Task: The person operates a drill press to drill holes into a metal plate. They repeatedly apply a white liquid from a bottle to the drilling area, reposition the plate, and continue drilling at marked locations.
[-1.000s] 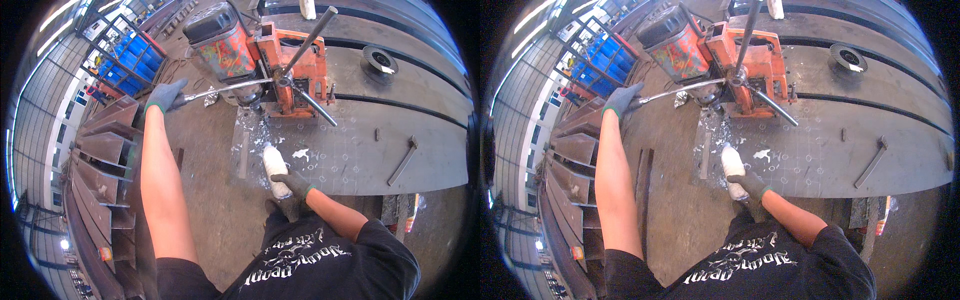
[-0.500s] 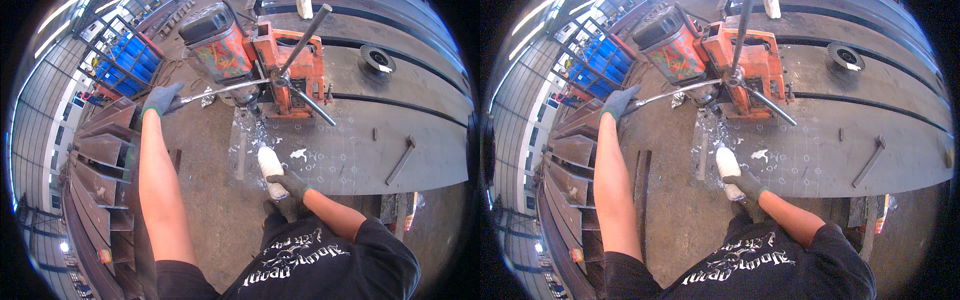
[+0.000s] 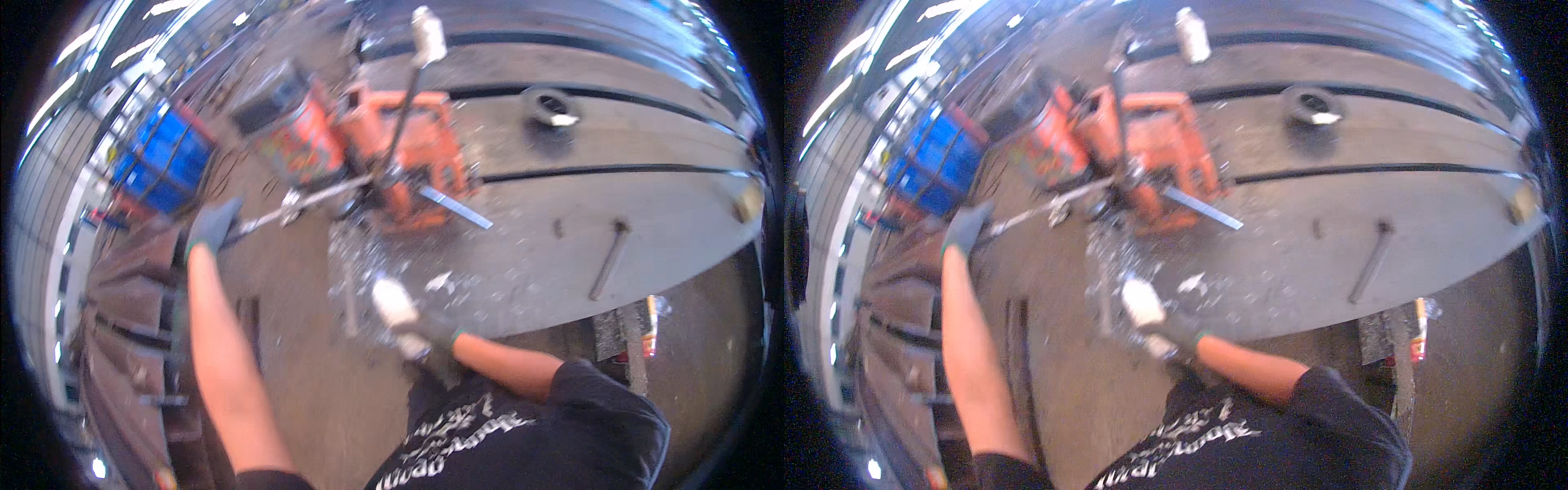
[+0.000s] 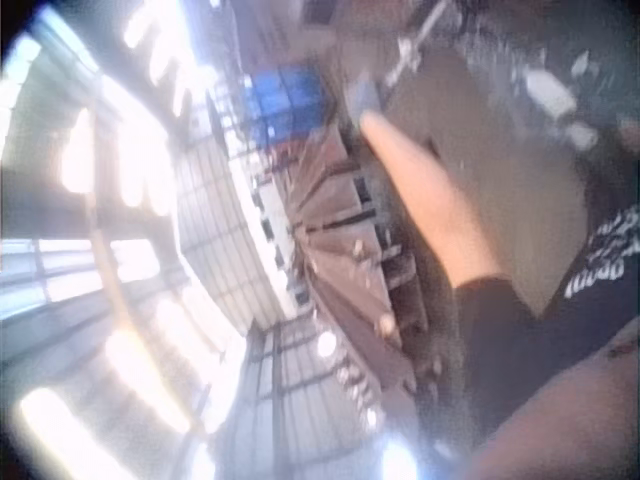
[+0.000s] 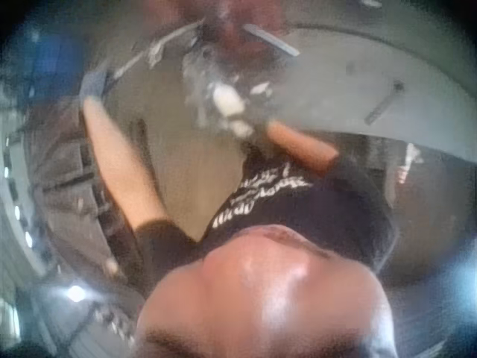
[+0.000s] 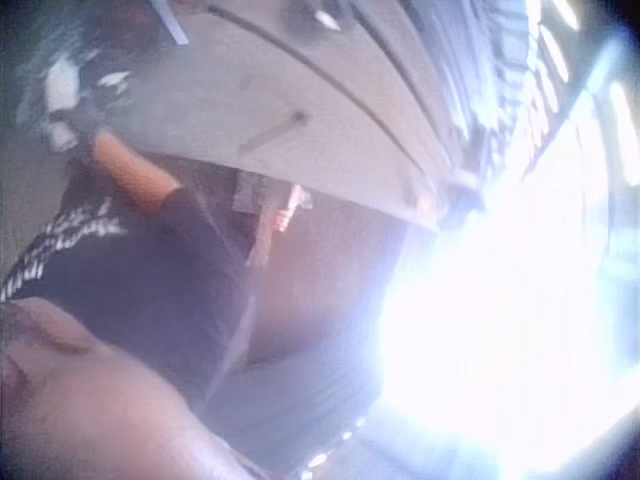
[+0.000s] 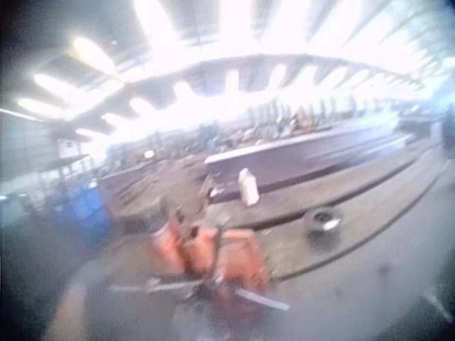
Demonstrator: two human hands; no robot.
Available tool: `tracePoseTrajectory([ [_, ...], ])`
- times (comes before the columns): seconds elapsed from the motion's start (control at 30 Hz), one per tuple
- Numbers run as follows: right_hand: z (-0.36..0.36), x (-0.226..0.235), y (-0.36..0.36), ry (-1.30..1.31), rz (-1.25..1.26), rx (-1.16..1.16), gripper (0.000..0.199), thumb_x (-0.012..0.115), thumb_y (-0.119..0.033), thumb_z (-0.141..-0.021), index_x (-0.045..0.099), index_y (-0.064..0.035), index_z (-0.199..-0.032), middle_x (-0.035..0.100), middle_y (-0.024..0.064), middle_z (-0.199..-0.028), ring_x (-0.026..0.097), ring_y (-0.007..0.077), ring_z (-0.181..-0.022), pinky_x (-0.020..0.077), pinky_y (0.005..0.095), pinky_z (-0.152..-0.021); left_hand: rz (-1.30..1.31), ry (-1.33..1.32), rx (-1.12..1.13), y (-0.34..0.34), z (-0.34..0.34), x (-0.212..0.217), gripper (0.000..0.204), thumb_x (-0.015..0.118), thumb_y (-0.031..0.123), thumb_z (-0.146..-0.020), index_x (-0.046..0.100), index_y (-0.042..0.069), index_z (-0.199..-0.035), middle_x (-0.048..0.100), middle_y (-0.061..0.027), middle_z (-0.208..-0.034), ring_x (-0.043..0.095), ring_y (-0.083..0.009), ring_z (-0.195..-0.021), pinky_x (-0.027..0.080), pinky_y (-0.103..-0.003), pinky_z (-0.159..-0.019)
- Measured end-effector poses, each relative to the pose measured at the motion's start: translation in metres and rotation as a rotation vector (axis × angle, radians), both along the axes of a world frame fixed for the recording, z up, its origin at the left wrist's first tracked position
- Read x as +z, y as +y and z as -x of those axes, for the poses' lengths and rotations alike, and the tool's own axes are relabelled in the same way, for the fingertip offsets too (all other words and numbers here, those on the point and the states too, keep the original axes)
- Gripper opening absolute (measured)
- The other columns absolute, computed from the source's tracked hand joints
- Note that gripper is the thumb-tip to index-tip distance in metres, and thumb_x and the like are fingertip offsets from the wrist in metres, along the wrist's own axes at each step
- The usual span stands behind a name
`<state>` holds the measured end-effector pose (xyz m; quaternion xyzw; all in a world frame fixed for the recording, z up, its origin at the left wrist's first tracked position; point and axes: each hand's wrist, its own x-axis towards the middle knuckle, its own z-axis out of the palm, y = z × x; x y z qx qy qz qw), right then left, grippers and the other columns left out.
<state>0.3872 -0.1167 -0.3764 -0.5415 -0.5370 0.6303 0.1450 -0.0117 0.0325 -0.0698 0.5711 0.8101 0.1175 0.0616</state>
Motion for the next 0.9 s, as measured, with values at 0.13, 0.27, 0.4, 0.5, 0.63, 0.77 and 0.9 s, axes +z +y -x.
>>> tracePoseTrajectory([
  [0.13,0.006,-0.028,0.001,0.253,-0.099,-0.069,0.070,0.090,-0.049,-0.076,0.075,0.0046,-0.118,0.078,0.0153,-0.108,0.073,0.0230,-0.095,0.0583,0.0398,-0.087,-0.023,-0.105,0.023,0.000,-0.016,0.008,0.065,0.067,0.058,-0.088,0.081,-0.005,-0.095,0.078,-0.0209,-0.087,0.075,-0.0284,-0.082,0.053,-0.041,-0.081],
  [0.27,-0.012,0.016,0.002,0.196,-0.028,0.064,0.082,0.081,-0.055,-0.079,0.065,0.0040,-0.135,0.072,0.0227,-0.127,0.070,0.0323,-0.114,0.0530,0.0437,-0.099,-0.057,-0.123,0.016,0.007,0.004,-0.010,0.065,0.066,0.056,-0.089,0.080,-0.007,-0.094,0.077,-0.0200,-0.085,0.074,-0.0275,-0.078,0.053,-0.040,-0.078],
  [0.4,-0.012,0.010,0.002,0.179,-0.029,0.065,0.085,0.080,-0.055,-0.080,0.063,0.0045,-0.137,0.072,0.0233,-0.127,0.069,0.0329,-0.116,0.0524,0.0434,-0.100,-0.069,-0.189,0.038,0.005,-0.002,-0.005,0.065,0.065,0.056,-0.089,0.080,-0.007,-0.094,0.077,-0.0214,-0.087,0.075,-0.0293,-0.080,0.053,-0.040,-0.080],
  [0.5,-0.014,0.007,-0.002,0.191,-0.002,0.065,0.087,0.080,-0.056,-0.080,0.061,0.0046,-0.139,0.070,0.0237,-0.130,0.068,0.0327,-0.118,0.0516,0.0430,-0.102,-0.100,-0.166,0.054,0.001,-0.001,-0.007,0.064,0.065,0.055,-0.089,0.079,-0.007,-0.095,0.077,-0.0218,-0.088,0.075,-0.0297,-0.080,0.053,-0.041,-0.080],
  [0.63,-0.018,0.018,0.002,0.063,0.028,0.088,0.089,0.080,-0.057,-0.082,0.059,0.0040,-0.142,0.068,0.0231,-0.136,0.065,0.0320,-0.122,0.0503,0.0425,-0.104,-0.077,-0.141,0.063,0.001,-0.012,-0.004,0.063,0.066,0.055,-0.089,0.079,-0.007,-0.097,0.077,-0.0221,-0.088,0.075,-0.0298,-0.081,0.054,-0.041,-0.080],
  [0.77,-0.019,0.029,-0.003,0.179,0.019,0.087,0.093,0.079,-0.058,-0.082,0.056,0.0048,-0.146,0.065,0.0243,-0.140,0.064,0.0337,-0.126,0.0485,0.0422,-0.108,-0.063,-0.118,0.068,0.000,-0.010,-0.006,0.064,0.066,0.056,-0.089,0.079,-0.006,-0.098,0.077,-0.0226,-0.087,0.076,-0.0309,-0.083,0.053,-0.042,-0.081],
  [0.9,-0.009,0.008,-0.003,0.223,-0.022,0.002,0.071,0.083,-0.049,-0.080,0.069,0.0022,-0.127,0.074,0.0189,-0.119,0.070,0.0272,-0.106,0.0542,0.0400,-0.094,-0.072,-0.160,0.072,0.000,-0.008,-0.007,0.065,0.065,0.058,-0.089,0.078,-0.006,-0.095,0.076,-0.0216,-0.085,0.075,-0.0313,-0.084,0.053,-0.043,-0.081],
])
